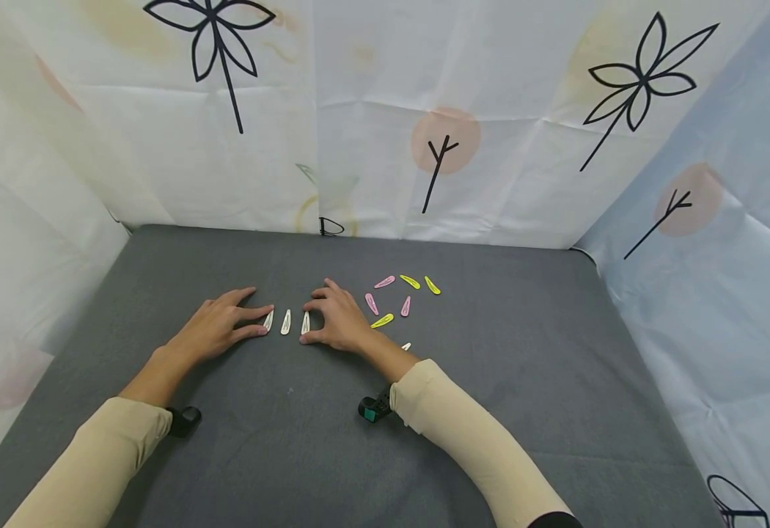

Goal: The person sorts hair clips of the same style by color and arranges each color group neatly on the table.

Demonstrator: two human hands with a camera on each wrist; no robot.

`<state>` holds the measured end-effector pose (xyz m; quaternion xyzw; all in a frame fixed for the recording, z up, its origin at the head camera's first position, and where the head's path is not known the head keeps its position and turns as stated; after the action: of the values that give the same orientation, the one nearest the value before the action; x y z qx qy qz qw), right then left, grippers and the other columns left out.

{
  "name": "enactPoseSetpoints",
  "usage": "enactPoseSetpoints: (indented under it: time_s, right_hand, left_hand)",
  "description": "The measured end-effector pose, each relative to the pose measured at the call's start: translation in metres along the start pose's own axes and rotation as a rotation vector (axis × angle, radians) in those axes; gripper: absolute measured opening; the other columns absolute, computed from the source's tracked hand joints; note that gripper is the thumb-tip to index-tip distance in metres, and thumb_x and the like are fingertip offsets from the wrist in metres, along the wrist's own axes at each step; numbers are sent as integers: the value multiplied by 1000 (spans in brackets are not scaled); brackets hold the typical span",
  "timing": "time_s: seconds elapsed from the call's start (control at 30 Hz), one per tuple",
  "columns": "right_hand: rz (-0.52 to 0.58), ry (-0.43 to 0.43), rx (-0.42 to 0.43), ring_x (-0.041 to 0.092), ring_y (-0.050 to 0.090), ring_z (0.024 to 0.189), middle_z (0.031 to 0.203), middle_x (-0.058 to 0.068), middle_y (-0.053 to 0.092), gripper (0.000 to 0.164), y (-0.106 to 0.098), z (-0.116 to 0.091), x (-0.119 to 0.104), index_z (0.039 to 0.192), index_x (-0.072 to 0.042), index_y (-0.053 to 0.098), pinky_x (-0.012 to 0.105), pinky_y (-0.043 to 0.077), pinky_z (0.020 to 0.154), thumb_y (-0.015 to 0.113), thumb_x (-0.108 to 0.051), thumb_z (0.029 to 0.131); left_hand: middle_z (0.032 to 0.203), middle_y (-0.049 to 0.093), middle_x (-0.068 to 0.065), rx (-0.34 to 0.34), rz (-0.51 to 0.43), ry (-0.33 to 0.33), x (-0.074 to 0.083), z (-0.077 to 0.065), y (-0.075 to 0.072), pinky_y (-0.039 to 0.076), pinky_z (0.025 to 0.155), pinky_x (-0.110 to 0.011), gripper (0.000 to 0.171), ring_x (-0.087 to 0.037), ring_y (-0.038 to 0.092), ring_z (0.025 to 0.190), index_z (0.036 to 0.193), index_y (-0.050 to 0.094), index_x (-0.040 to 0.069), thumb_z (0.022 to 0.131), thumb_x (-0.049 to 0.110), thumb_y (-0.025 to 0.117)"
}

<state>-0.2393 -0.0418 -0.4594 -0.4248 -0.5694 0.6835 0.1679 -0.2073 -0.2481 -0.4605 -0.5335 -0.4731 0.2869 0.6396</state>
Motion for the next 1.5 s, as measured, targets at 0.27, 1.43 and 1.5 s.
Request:
enactPoseSetpoints:
  time_s: [0.27, 1.43, 1.5]
  right_hand:
    - [9, -6, 15, 27, 24, 149, 143, 4, 53, 58, 1, 2, 0, 127, -18, 69, 42, 23, 118, 82, -49, 80]
    - [-25, -155, 237, 35, 46, 133, 122, 13, 64, 48, -61, -133, 82, 111, -5, 74, 55, 38, 103, 88, -33, 75]
    - [-30, -115, 238, 34, 47, 133, 121, 12, 64, 47, -59, -141, 87, 109, -5, 75, 54, 38, 102, 88, -35, 75]
  left_hand:
    - [148, 40, -32, -5, -4, -4, -1, -1, -1, 33, 98, -68, 51, -50, 38, 135, 139, 60, 16, 94, 39, 67]
    - [149, 39, -31, 24, -23, 37, 4, -3, -1, 32, 97, -70, 50, -50, 37, 136, 139, 60, 14, 94, 37, 67]
    - [149, 38, -31, 23, -27, 35, 4, -3, -2, 32, 97, -70, 50, -50, 36, 136, 139, 61, 14, 95, 37, 67]
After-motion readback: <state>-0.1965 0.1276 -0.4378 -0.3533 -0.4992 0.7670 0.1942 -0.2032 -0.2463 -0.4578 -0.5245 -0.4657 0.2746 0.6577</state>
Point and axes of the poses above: each hand's wrist, its own z-axis towards the middle knuckle, its own y-axis out of the palm, x = y × z, the point moved 5 cm from there along z, towards the middle knuckle
